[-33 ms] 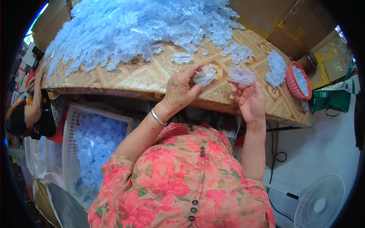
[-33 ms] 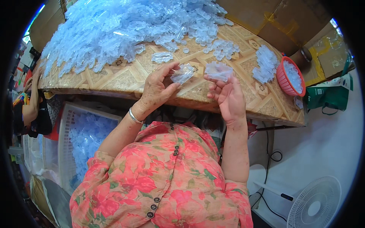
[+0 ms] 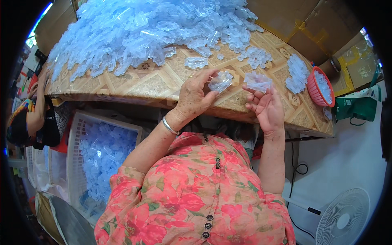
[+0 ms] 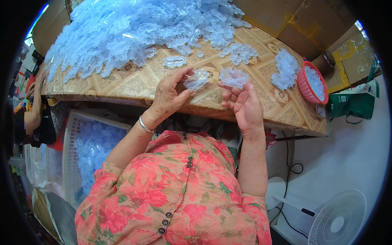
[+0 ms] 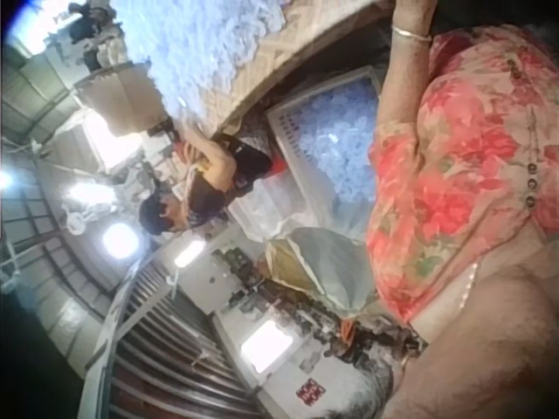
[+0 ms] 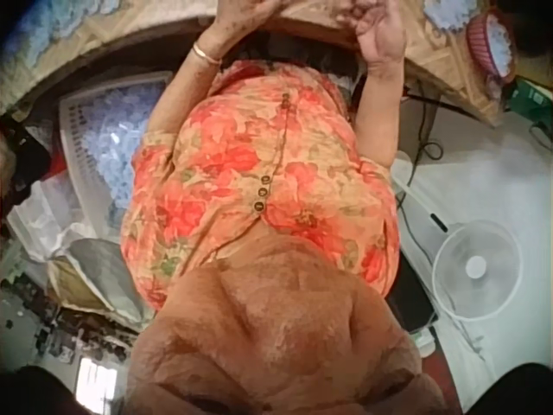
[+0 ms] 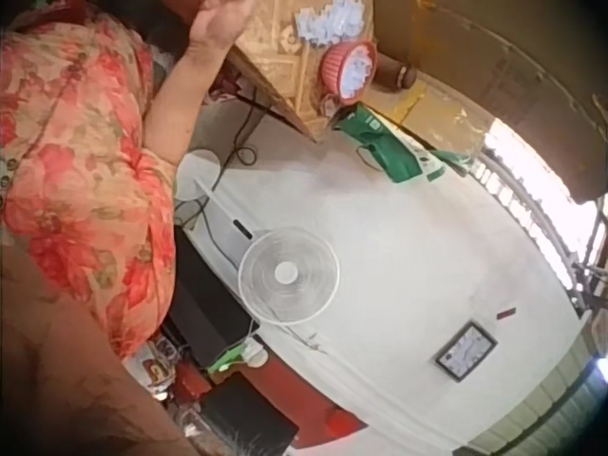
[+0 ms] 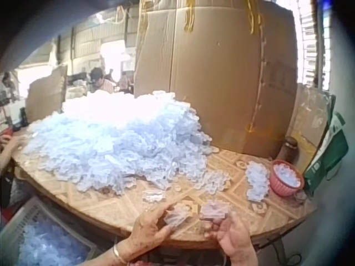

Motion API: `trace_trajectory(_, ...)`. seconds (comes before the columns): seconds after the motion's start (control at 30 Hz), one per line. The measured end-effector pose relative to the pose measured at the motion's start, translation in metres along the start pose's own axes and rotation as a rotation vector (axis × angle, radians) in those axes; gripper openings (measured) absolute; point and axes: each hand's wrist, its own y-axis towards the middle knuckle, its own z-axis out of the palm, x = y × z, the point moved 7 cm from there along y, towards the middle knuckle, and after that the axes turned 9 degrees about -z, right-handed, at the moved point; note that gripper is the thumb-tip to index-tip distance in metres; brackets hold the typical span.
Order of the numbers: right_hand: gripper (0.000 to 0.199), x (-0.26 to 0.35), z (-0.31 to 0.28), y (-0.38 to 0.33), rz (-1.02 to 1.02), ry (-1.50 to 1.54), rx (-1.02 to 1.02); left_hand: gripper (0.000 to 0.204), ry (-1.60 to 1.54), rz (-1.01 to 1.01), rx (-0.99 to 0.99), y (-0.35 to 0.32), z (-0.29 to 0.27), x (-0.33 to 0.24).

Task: The person sits at a table and repeatedly picks up small translucent plastic components. They insert one piece into another, inspect the fit, and place the assembled unit on the table. The process is repeated continuously with a large pile of parts available.

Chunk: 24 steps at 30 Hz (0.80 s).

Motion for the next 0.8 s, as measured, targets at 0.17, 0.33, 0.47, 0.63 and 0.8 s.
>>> trace_trajectory(0.17,0.052,-0.009,0.000,0.002,0.032,-0.038,0.000,0.062,0.002,0.020,-0.009,0.000,-0.001,-0.001)
trace_trajectory(0.33,0.051,-0.007,0.002,-0.001,0.034,-0.117,-0.001,0.062,-0.002,-0.002,-0.003,-0.001,-0.001,-0.002)
trace_trajectory(0.47,0.052,-0.005,0.000,-0.003,0.036,-0.157,-0.004,0.062,0.016,0.002,0.004,0.000,-0.001,-0.003)
trace_trajectory(0.63,0.050,0.001,-0.003,-0.003,0.013,-0.286,-0.044,0.062,0.022,0.006,-0.005,-0.001,-0.001,-0.002)
trace_trajectory(0.8,0.050,0.004,-0.003,-0.002,0.005,-0.378,-0.102,0.061,0.030,0.021,-0.011,-0.001,-0.001,-0.002)
